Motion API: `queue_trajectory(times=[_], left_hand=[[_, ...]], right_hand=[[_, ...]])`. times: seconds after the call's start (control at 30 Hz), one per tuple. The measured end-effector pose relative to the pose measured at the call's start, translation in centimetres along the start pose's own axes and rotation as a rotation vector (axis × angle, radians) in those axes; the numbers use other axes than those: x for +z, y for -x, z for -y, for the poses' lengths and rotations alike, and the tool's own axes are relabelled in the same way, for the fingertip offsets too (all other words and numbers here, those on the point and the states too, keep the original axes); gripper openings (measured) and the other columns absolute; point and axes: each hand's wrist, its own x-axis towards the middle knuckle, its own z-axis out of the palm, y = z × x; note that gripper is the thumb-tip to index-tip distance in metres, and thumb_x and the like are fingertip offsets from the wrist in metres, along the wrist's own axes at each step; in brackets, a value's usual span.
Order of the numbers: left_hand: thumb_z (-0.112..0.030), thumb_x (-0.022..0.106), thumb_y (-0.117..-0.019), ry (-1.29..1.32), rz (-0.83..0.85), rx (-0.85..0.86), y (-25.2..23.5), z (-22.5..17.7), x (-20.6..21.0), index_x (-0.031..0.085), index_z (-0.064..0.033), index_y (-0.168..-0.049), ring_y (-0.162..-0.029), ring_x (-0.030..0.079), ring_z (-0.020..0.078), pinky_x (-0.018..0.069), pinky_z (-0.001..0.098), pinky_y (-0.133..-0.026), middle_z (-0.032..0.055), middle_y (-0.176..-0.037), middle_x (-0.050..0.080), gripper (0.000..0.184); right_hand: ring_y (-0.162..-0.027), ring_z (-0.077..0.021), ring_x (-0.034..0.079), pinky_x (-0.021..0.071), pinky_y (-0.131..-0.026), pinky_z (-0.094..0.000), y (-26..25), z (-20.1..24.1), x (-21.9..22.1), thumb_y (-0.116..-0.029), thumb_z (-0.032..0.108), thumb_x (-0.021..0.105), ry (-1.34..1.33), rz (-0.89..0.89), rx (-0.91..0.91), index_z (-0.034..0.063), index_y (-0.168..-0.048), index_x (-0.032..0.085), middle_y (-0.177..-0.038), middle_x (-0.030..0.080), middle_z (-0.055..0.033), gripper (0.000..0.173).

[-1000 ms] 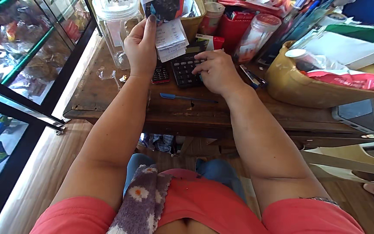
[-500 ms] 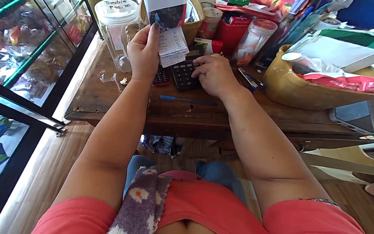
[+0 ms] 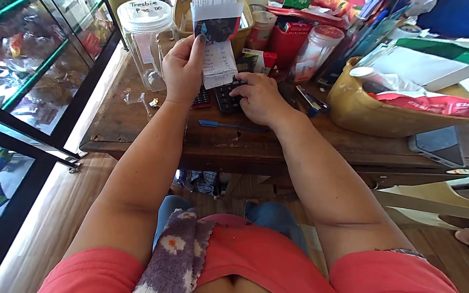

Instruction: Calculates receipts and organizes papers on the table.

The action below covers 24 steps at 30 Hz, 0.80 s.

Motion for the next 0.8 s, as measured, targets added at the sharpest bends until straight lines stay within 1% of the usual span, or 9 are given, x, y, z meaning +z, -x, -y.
queue_trajectory(times=[0.07, 0.1, 0.17, 0.23, 0.3, 0.47, 0.57, 0.63, 0.8], left_hand=[[-0.012, 0.054, -0.1045, -0.021, 0.02, 0.029, 0.1, 0.0, 0.0, 0.072, -0.0019, -0.099, -0.081, 0.069, 0.0022, 0.059, 0.0248, -0.079, -0.0006, -0.09, 0.073, 0.022], [-0.013, 0.054, -0.1043, -0.043, 0.025, 0.047, 0.1, 0.0, 0.0, 0.073, -0.0019, -0.099, -0.082, 0.069, 0.0014, 0.0582, 0.0237, -0.079, -0.0006, -0.091, 0.073, 0.022], [-0.013, 0.055, -0.1041, -0.092, 0.04, 0.09, 0.2, 0.2, 0.0, 0.074, -0.0016, -0.098, -0.084, 0.068, 0.0011, 0.0572, 0.0228, -0.08, 0.001, -0.092, 0.073, 0.023], [-0.013, 0.054, -0.1035, -0.148, 0.059, 0.138, 0.2, 0.3, 0.0, 0.075, -0.0011, -0.097, -0.084, 0.067, 0.0013, 0.0556, 0.0222, -0.08, 0.0029, -0.093, 0.073, 0.024], [-0.011, 0.055, -0.1027, -0.18, 0.083, 0.181, 0.3, 0.4, 0.0, 0.076, 0.0, -0.096, -0.085, 0.067, 0.0026, 0.0548, 0.0222, -0.081, 0.0053, -0.092, 0.073, 0.025], [-0.009, 0.054, -0.102, -0.203, 0.109, 0.257, 0.4, 0.5, 0.0, 0.076, 0.0011, -0.095, -0.085, 0.067, 0.0028, 0.0537, 0.021, -0.079, 0.0066, -0.09, 0.073, 0.025], [-0.008, 0.054, -0.1016, -0.233, 0.116, 0.276, 0.5, 0.4, 0.0, 0.076, 0.0015, -0.094, -0.084, 0.066, 0.0026, 0.053, 0.0202, -0.078, 0.0075, -0.091, 0.073, 0.024], [-0.008, 0.054, -0.1018, -0.275, 0.13, 0.281, 0.6, 0.1, 0.0, 0.076, 0.0026, -0.095, -0.088, 0.068, 0.0061, 0.0527, 0.0219, -0.082, 0.0108, -0.094, 0.075, 0.025], [-0.007, 0.053, -0.1016, -0.299, 0.122, 0.293, 0.7, 0.1, 0.0, 0.077, 0.002, -0.094, -0.089, 0.068, 0.0064, 0.0524, 0.0218, -0.082, 0.0108, -0.093, 0.075, 0.026]], right_hand=[[-0.141, -0.0392, 0.046, 0.0297, -0.111, -0.0657, 0.1, -0.4, 0.0, -0.0961, 0.0, 0.047, -0.054, -0.104, -0.045, 0.007, -0.114, 0.077, -0.15, 0.053, -0.0175, 0.035], [-0.135, -0.0393, 0.053, 0.0354, -0.11, -0.0629, 0.2, -0.7, 0.0, -0.0948, -0.001, 0.047, -0.088, -0.211, -0.074, 0.0046, -0.107, 0.078, -0.142, 0.06, -0.0195, 0.033], [-0.122, -0.0361, 0.063, 0.0456, -0.106, -0.0517, 0.4, -1.1, -0.4, -0.0946, -0.001, 0.047, -0.138, -0.442, -0.107, 0.0009, -0.099, 0.077, -0.124, 0.07, -0.0197, 0.03], [-0.112, -0.032, 0.067, 0.0496, -0.1, -0.0419, 0.5, -1.4, -0.4, -0.0957, -0.002, 0.047, -0.156, -0.657, -0.149, -0.0005, -0.098, 0.076, -0.111, 0.074, -0.0187, 0.029], [-0.108, -0.0294, 0.067, 0.0503, -0.096, -0.0367, 0.3, -1.5, -0.1, -0.0967, -0.002, 0.048, -0.153, -0.771, -0.227, -0.0004, -0.1, 0.076, -0.106, 0.074, -0.0182, 0.028], [-0.108, -0.0287, 0.066, 0.05, -0.097, -0.0388, -0.1, -0.9, 0.6, -0.0991, 0.012, 0.064, -0.18, -0.772, -0.434, 0.001, -0.105, 0.075, -0.106, 0.073, -0.0173, 0.017], [-0.108, -0.0296, 0.066, 0.0494, -0.096, -0.0413, -0.1, -0.7, 0.8, -0.0972, 0.02, 0.07, -0.161, -0.753, -0.434, 0.0037, -0.105, 0.076, -0.106, 0.072, -0.0168, 0.019], [-0.109, -0.0309, 0.066, 0.0492, -0.097, -0.0433, -0.1, -0.7, 0.8, -0.0965, 0.023, 0.072, -0.139, -0.734, -0.425, 0.0046, -0.106, 0.076, -0.108, 0.072, -0.0175, 0.021], [-0.108, -0.0324, 0.064, 0.0485, -0.096, -0.0436, -0.1, -0.6, 0.9, -0.0925, 0.025, 0.076, -0.122, -0.699, -0.427, 0.0055, -0.108, 0.077, -0.109, 0.07, -0.0182, 0.025]])
